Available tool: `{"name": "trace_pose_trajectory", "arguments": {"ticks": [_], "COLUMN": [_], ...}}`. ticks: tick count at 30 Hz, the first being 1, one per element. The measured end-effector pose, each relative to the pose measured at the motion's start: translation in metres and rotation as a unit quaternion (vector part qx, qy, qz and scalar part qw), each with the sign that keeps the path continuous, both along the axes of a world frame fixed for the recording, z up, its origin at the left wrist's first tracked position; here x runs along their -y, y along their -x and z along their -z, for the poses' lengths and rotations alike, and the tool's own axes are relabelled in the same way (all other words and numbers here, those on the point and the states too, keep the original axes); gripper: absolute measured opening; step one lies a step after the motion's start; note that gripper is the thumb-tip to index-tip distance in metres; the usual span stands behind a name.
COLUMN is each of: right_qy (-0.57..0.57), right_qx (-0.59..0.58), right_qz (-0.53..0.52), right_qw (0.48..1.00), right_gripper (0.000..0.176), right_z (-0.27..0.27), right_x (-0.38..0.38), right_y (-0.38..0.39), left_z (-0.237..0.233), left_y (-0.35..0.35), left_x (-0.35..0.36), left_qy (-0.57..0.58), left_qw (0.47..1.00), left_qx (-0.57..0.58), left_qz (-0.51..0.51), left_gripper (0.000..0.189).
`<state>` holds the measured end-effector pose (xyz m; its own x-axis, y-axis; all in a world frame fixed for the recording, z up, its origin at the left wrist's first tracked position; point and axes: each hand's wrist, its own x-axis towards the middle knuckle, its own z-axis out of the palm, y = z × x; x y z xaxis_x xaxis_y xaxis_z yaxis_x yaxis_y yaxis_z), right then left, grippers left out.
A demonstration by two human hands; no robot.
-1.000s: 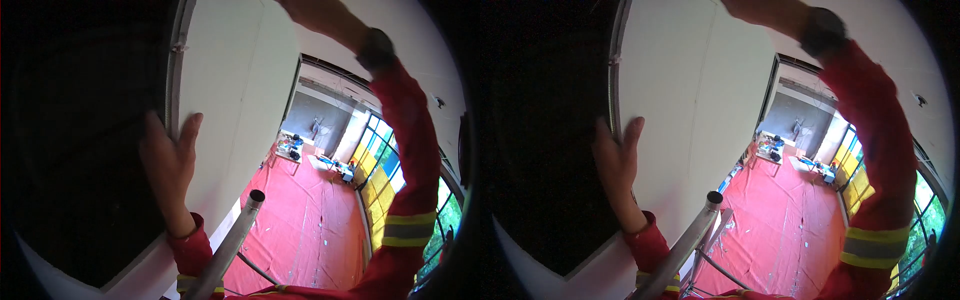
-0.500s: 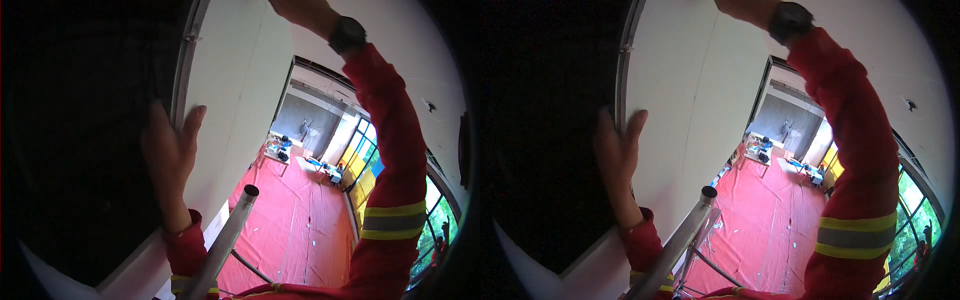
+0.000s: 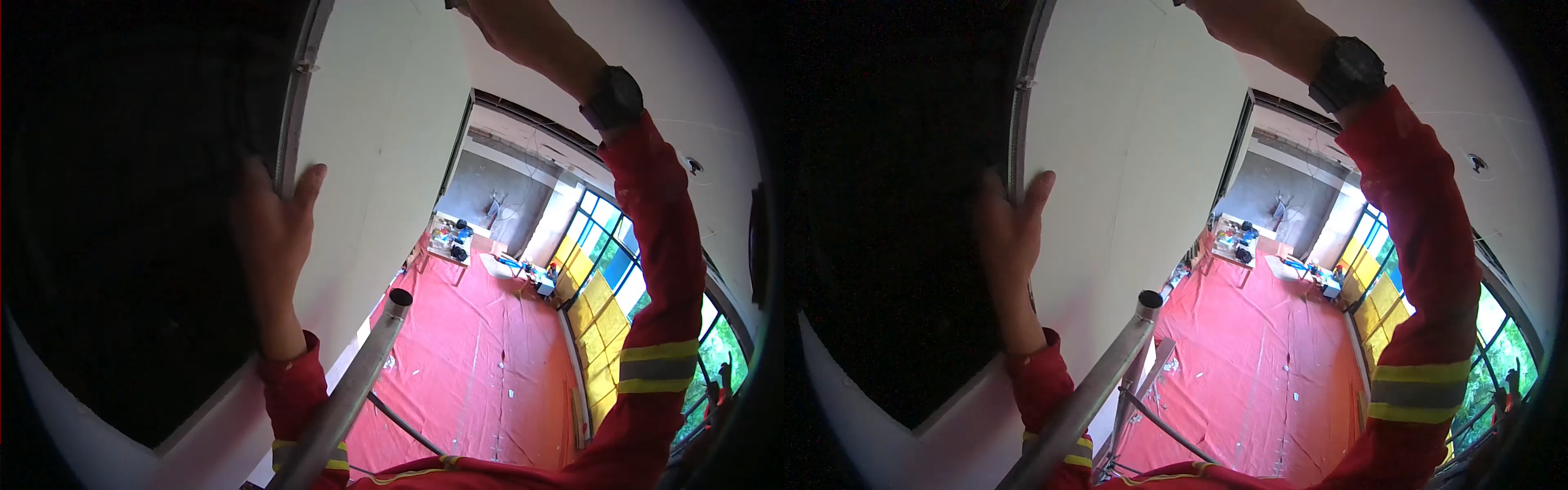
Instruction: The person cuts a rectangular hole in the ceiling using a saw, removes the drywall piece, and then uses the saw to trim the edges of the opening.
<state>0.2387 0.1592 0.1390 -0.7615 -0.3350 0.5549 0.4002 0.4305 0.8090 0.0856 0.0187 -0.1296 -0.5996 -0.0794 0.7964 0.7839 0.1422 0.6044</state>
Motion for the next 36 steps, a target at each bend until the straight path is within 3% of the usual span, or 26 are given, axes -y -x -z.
{"name": "trace_pose_trajectory", "arguments": {"ticks": [2,4,5,8,9,12,14,15,16,18,21,24,25,28,29,32,33,36], "right_qy": [0.019,-0.137,-0.018,0.007,0.002,0.038,-0.058,0.127,0.041,-0.015,0.042,0.082,-0.030,0.077,-0.017,0.053,0.028,0.090], "right_qx": [-0.004,-0.016,-0.012,-0.017,-0.029,-0.020,-0.027,-0.013,-0.038,-0.020,-0.027,-0.032,-0.040,-0.034,-0.025,-0.008,-0.001,-0.042], "right_qz": [-0.002,-0.167,-0.064,-0.043,0.027,0.037,0.042,-0.042,-0.014,-0.083,-0.028,-0.046,-0.100,-0.043,-0.027,-0.029,-0.094,-0.047], "right_qw": [1.000,0.976,0.998,0.999,0.999,0.998,0.997,0.991,0.998,0.996,0.998,0.995,0.994,0.996,0.999,0.998,0.995,0.994], "right_gripper": [0.020,0.019,0.020,0.021,0.021,0.024,0.023,0.023,0.023,0.022,0.021,0.020,0.020,0.020,0.021,0.021,0.022,0.022], "right_z": [-0.008,-0.019,-0.023,-0.015,-0.015,-0.003,-0.010,-0.003,-0.007,-0.016,-0.010,-0.008,-0.009,-0.015,-0.017,0.000,-0.005,-0.008], "right_x": [-0.002,-0.037,-0.015,-0.012,-0.008,0.005,-0.012,-0.004,-0.003,-0.017,0.002,0.000,-0.012,-0.003,-0.015,0.004,-0.015,-0.009], "right_y": [0.016,0.072,0.079,0.049,0.031,-0.001,0.026,0.039,0.053,0.059,0.038,0.048,0.065,0.068,0.057,0.001,0.008,0.054], "left_z": [-0.002,0.001,0.002,0.004,0.002,-0.001,0.001,0.004,0.002,0.003,0.003,-0.001,0.000,0.003,0.007,0.005,0.002,0.005], "left_y": [0.001,0.001,0.002,0.003,0.004,-0.003,0.004,0.003,0.002,0.004,0.006,-0.001,-0.001,0.001,0.004,0.003,0.001,0.006], "left_x": [-0.001,-0.003,-0.005,-0.006,-0.007,-0.005,-0.007,-0.010,-0.010,-0.005,-0.004,0.000,0.000,-0.003,-0.005,-0.010,-0.008,-0.009], "left_qy": [-0.004,-0.010,-0.027,-0.063,-0.078,-0.058,-0.062,-0.058,-0.067,-0.081,-0.044,-0.028,-0.025,-0.055,-0.073,-0.088,-0.081,-0.066], "left_qw": [1.000,1.000,1.000,0.997,0.995,0.997,0.997,0.997,0.996,0.992,0.997,0.999,0.999,0.997,0.995,0.993,0.994,0.995], "left_qx": [0.005,0.001,-0.005,-0.029,-0.044,-0.030,-0.031,-0.029,-0.043,-0.061,-0.061,-0.010,-0.011,-0.034,-0.061,-0.062,-0.053,-0.048], "left_qz": [0.004,0.009,0.011,0.040,0.052,0.031,0.025,0.027,0.043,0.069,0.014,0.038,0.042,0.041,0.040,0.048,0.050,0.057], "left_gripper": [0.062,0.061,0.061,0.059,0.058,0.058,0.056,0.056,0.055,0.053,0.055,0.054,0.054,0.053,0.052,0.051,0.051,0.054]}}
